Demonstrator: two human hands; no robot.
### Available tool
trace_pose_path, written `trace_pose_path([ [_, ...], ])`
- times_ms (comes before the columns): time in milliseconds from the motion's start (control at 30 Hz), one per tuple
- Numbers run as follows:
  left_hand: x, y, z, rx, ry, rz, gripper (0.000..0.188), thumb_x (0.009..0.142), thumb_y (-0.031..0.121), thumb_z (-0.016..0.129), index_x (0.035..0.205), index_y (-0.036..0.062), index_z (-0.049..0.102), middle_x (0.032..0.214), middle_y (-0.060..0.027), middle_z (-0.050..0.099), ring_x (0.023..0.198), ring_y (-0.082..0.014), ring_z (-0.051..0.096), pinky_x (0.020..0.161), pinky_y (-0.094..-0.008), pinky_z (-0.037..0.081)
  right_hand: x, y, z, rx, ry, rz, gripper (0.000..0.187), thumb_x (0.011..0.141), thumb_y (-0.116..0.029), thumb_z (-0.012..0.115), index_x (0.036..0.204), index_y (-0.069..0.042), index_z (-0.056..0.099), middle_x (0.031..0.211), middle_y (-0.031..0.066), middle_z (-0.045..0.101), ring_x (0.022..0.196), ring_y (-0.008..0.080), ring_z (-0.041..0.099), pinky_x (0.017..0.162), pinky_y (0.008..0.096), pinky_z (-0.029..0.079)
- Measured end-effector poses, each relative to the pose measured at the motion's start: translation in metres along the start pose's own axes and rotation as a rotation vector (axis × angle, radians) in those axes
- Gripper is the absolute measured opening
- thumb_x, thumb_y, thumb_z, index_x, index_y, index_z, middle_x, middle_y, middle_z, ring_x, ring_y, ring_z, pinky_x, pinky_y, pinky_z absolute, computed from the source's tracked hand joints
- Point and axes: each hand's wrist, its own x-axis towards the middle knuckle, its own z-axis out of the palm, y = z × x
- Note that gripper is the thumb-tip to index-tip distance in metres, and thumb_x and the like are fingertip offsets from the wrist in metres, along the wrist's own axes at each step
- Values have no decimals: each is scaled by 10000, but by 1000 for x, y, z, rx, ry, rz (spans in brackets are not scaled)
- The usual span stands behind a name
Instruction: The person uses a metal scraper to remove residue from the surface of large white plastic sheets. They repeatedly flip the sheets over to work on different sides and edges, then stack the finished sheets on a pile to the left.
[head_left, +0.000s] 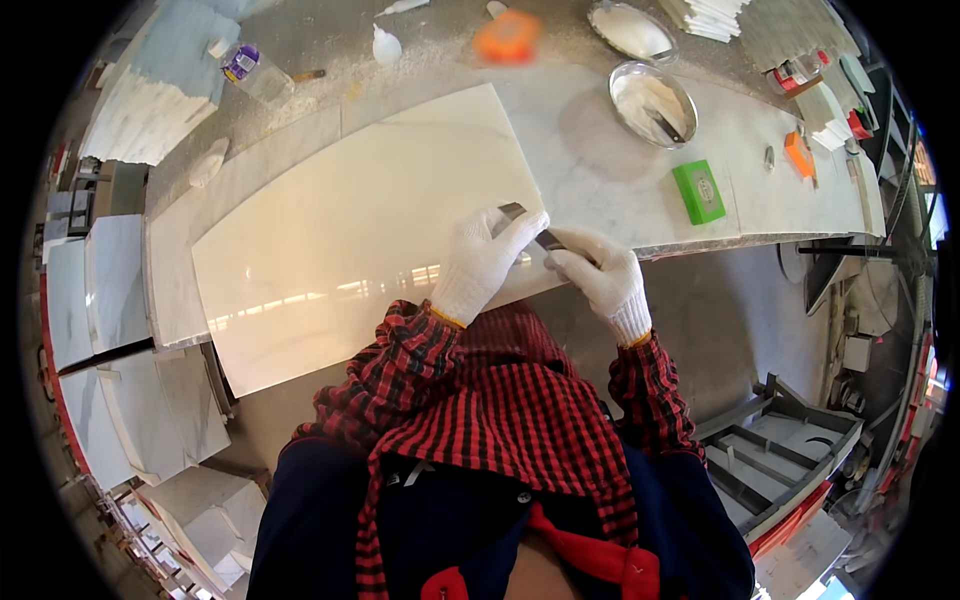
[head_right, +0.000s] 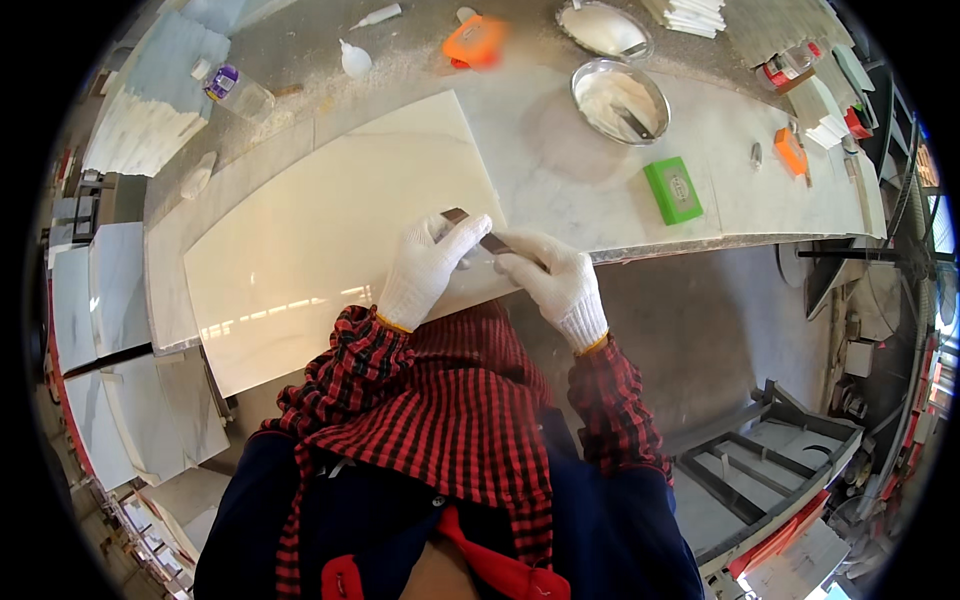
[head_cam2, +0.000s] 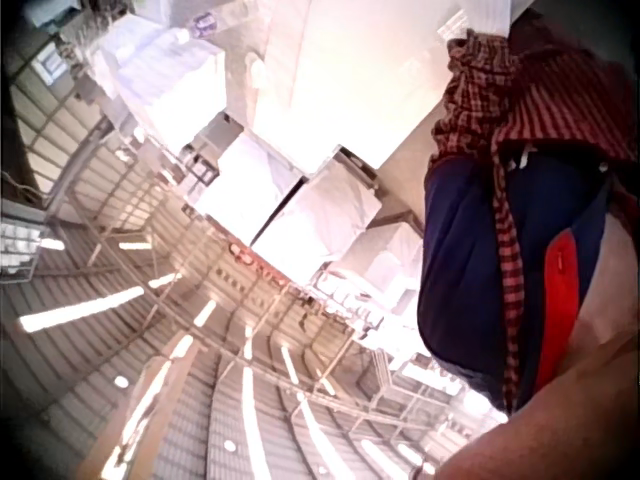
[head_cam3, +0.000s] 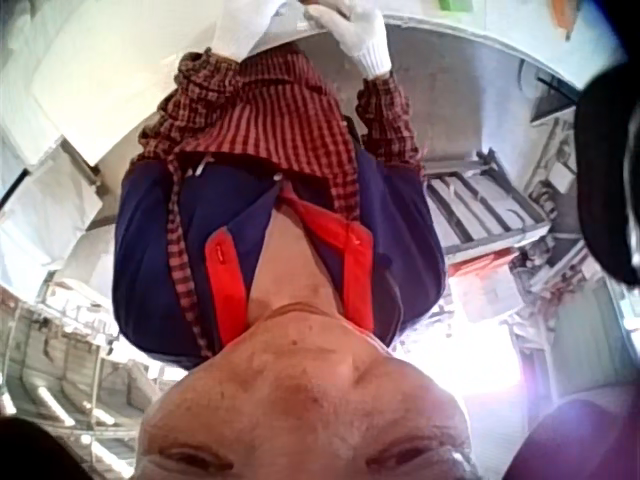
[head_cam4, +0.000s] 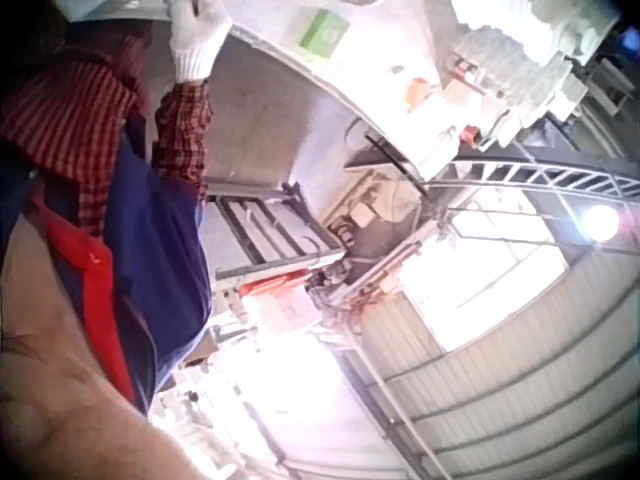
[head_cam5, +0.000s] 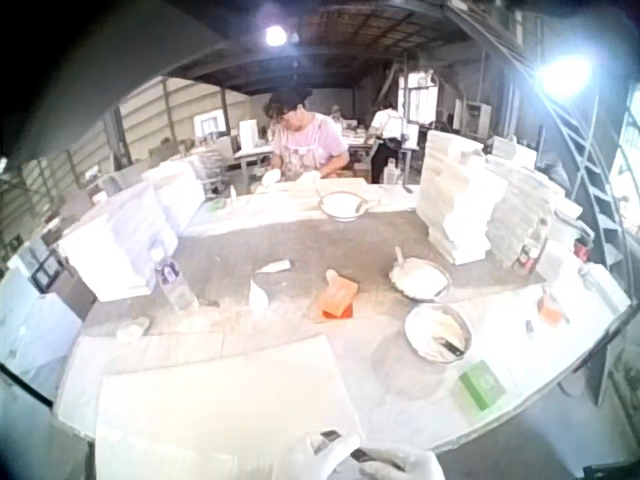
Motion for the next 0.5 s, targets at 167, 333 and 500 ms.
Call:
trace_pose_path([
  [167,-11,1,-7,234,-115,38,336,970,270,692,903,-56,739,708,-64,680,665,-92,609,601,-278,476,0,4,0,-173,-52,-4,269,928,-139,697,1138,25,735,909,166,759,793,162,707,754,306,552],
  [333,-18,-1,-39,527,-208,233,232,946,212,684,934,-7,758,779,-112,725,719,-189,676,685,-330,522,30,8,-39,-431,111,1,277,953,-261,678,1077,-26,759,870,184,727,751,203,703,704,336,533],
  [500,-2,5,-43,444,0,277,303,885,211,751,1135,41,734,1074,-124,749,950,-231,709,850,-354,544,96,11,-59,-566,25,-263,281,948,-279,642,1055,-41,748,914,173,724,829,326,691,760,405,527],
])
